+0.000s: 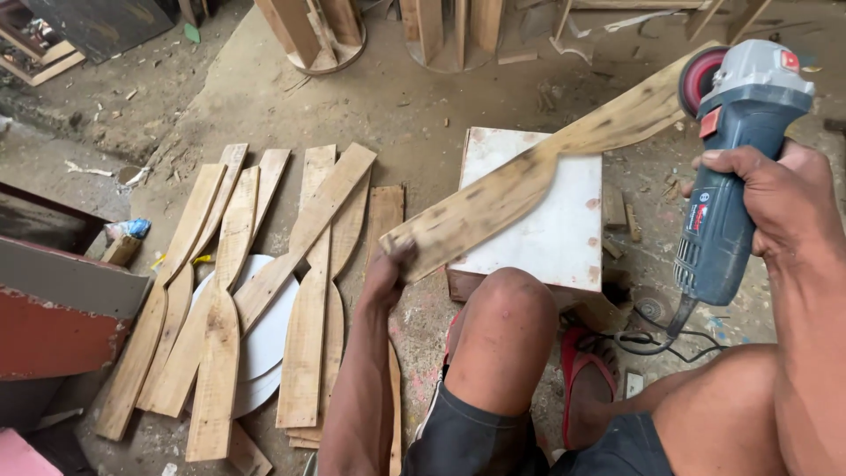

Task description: The person uses an angle grinder to sand the edges and surfaces of a long, curved wooden piece. They hold the wood with one hand and the tool with the other, moving the grinder along the wood's length while seated on the floor.

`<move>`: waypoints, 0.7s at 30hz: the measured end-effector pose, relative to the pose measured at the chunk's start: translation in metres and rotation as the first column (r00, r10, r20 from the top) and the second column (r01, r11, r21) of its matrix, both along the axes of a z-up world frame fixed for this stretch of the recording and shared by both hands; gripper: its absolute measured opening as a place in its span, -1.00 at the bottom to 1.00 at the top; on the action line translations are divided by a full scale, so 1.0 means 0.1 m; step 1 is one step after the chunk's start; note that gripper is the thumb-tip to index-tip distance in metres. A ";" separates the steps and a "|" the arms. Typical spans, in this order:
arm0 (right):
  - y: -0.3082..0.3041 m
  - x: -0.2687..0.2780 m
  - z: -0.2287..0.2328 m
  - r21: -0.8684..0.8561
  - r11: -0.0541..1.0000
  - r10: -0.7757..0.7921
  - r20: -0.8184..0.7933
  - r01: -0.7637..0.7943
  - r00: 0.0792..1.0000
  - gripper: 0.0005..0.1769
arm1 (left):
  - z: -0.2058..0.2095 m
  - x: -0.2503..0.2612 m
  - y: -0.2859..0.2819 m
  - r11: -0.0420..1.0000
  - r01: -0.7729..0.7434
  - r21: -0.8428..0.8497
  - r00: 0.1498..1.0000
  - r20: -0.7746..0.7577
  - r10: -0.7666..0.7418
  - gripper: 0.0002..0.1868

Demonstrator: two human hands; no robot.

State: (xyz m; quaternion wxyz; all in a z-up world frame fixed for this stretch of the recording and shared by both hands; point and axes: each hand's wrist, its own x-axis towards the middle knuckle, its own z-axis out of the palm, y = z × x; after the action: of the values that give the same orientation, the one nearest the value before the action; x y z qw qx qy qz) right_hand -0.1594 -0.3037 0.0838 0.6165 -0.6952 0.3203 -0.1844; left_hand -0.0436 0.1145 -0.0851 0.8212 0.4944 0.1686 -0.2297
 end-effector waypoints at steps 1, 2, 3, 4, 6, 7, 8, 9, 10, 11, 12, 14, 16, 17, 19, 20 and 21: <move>-0.05 -0.05 -0.01 0.000 1.000 -0.002 0.005 0.002 1.000 -0.63 | -0.06 -0.07 0.14 1.000 0.002 0.000 1.000 0.005 -0.002 -0.73; -0.08 -0.10 -0.01 0.064 0.996 0.050 0.080 -0.055 0.996 -0.58 | -0.13 -0.13 0.29 0.997 -0.042 0.058 0.998 -0.047 0.045 -0.82; -0.12 -0.11 -0.01 0.122 0.985 0.105 0.160 -0.125 0.982 -0.52 | -0.18 -0.19 0.45 0.989 -0.091 0.117 0.991 -0.093 0.102 -0.86; -0.25 -0.15 -0.08 0.121 0.984 0.109 0.169 -0.130 0.980 -0.52 | -0.18 -0.23 0.60 0.989 -0.096 0.116 0.991 -0.083 0.106 -0.86; -0.48 -0.24 -0.26 0.326 0.931 0.122 0.146 -0.164 0.982 -0.52 | -0.19 -0.40 0.93 0.962 -0.168 0.215 0.985 0.004 0.171 -0.43; -0.74 -0.34 -0.45 0.326 0.929 0.130 0.153 -0.174 0.980 -0.52 | -0.09 -0.48 1.05 0.960 -0.177 0.215 0.984 0.011 0.179 -0.43; -1.00 -0.42 -0.65 0.362 0.895 0.221 0.151 -0.262 0.964 -0.46 | 0.02 -0.56 1.16 0.937 -0.244 0.251 0.967 -0.007 0.254 -0.55; -1.24 -0.50 -0.85 0.401 0.848 0.312 0.152 -0.347 0.938 -0.41 | 0.14 -0.66 1.30 0.905 -0.311 0.290 0.943 -0.022 0.331 -0.66; -1.24 -0.60 -1.04 0.403 0.842 0.322 0.159 -0.359 0.933 -0.41 | 0.14 -0.75 1.46 0.900 -0.323 0.292 0.940 -0.015 0.342 -0.66; -1.27 -0.75 -1.22 0.472 0.786 0.268 0.321 -0.399 0.908 -0.44 | 0.12 -0.80 1.57 0.791 -0.425 0.440 0.900 0.111 0.422 -0.63; -1.31 -0.89 -1.41 0.531 0.718 0.193 0.470 -0.451 0.861 -0.47 | 0.11 -0.86 1.68 0.645 -0.523 0.556 0.846 0.248 0.473 -0.61; -0.71 -1.10 -1.02 0.593 0.716 0.068 0.466 -0.368 0.882 -0.47 | 0.07 -0.98 1.79 0.467 -0.584 0.664 0.808 0.419 0.415 -0.71; -0.35 -1.20 -0.79 0.660 0.696 -0.063 0.451 -0.284 0.891 -0.45 | 0.07 -1.05 1.75 0.260 -0.644 0.719 0.761 0.568 0.313 -0.79; -0.28 -1.21 -0.72 0.683 0.676 -0.107 0.462 -0.276 0.881 -0.36 | 0.08 -1.07 1.66 0.203 -0.682 0.702 0.731 0.664 0.157 -0.84; -0.26 -1.21 -0.67 0.709 0.653 -0.162 0.473 -0.265 0.866 -0.26 | 0.19 -1.10 1.40 0.159 -0.723 0.672 0.679 0.734 -0.019 -0.89; -0.30 -1.19 -0.68 0.714 0.657 -0.166 0.452 -0.243 0.876 -0.35 | 0.28 -1.09 1.22 0.248 -0.697 0.673 0.682 0.729 -0.063 -0.89; -0.39 -1.15 -0.67 0.711 0.667 -0.172 0.438 -0.223 0.882 -0.43 | 0.36 -1.04 0.99 0.342 -0.664 0.665 0.676 0.729 -0.106 -0.88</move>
State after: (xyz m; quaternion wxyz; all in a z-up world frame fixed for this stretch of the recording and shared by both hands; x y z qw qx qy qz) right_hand -0.2740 -0.3422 0.0169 0.9064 -0.3207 0.1977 -0.1911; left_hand -0.1476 0.2137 -0.0495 0.4416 0.8594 0.0507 0.2528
